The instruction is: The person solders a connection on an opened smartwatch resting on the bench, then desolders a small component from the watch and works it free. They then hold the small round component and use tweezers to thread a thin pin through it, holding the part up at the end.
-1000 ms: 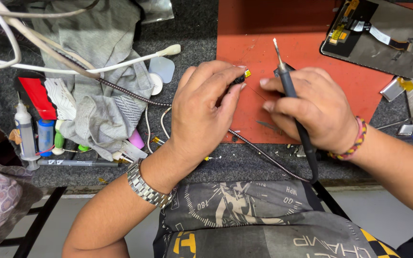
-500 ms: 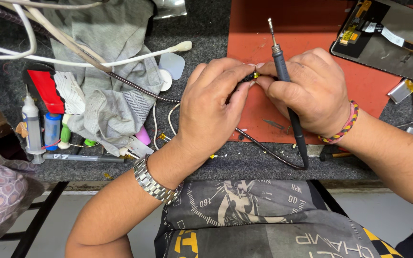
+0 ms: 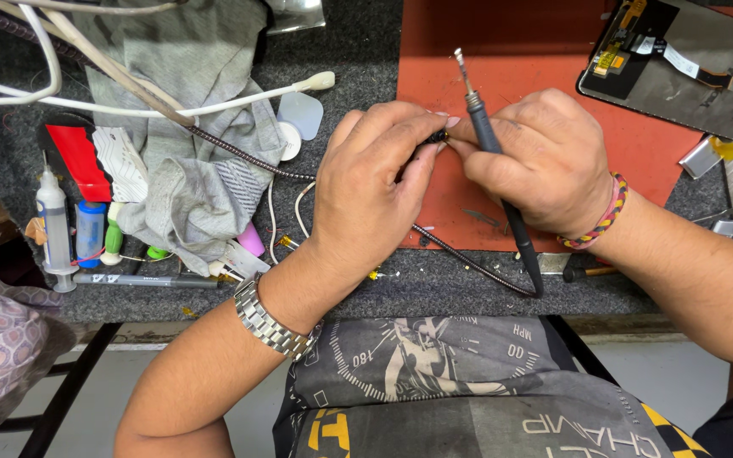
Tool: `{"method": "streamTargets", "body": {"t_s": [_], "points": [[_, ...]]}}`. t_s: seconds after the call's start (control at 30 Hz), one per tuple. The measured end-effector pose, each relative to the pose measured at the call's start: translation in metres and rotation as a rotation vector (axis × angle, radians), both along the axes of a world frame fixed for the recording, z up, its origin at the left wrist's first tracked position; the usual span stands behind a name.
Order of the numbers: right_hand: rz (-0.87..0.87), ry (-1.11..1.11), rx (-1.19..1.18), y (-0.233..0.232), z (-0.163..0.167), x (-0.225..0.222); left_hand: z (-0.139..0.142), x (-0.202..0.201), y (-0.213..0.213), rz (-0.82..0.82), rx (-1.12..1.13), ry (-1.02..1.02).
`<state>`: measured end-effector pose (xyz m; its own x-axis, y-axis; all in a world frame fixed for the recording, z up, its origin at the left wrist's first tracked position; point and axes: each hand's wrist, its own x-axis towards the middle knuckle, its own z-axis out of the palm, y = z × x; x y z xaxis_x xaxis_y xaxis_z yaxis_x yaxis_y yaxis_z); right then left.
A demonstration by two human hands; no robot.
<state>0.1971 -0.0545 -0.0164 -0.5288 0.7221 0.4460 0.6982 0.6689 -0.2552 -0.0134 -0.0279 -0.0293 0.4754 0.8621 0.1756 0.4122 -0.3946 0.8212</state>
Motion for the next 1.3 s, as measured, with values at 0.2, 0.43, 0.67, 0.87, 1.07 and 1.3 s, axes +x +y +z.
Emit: {"method": "streamTargets", "body": {"t_s": [0.2,0.43,0.67,0.87,1.07,1.3], "points": [[-0.07,0.11,0.018,0.0042,0.0031,-0.0059,0.0027,-0.0017,0.0,-0.012,-0.031,0.015],[-0.079,0.107,0.007,0.0043,0.0028,-0.0057,0.002,-0.0031,0.0007,-0.051,-0.008,0.02],[-0.082,0.113,-0.001,0.0023,0.0,-0.004,0.0013,-0.0059,0.0018,-0.084,0.006,0.022],[-0.082,0.115,-0.01,0.0014,-0.0014,-0.0029,0.0009,-0.006,0.002,-0.074,0.001,0.013],[-0.073,0.118,-0.008,0.0007,-0.0029,-0.0015,0.0028,-0.0054,0.0025,-0.079,-0.011,0.007],[-0.072,0.118,-0.031,0.0001,-0.0028,-0.001,0.0049,-0.0054,0.0042,-0.091,0.001,-0.011]]}}
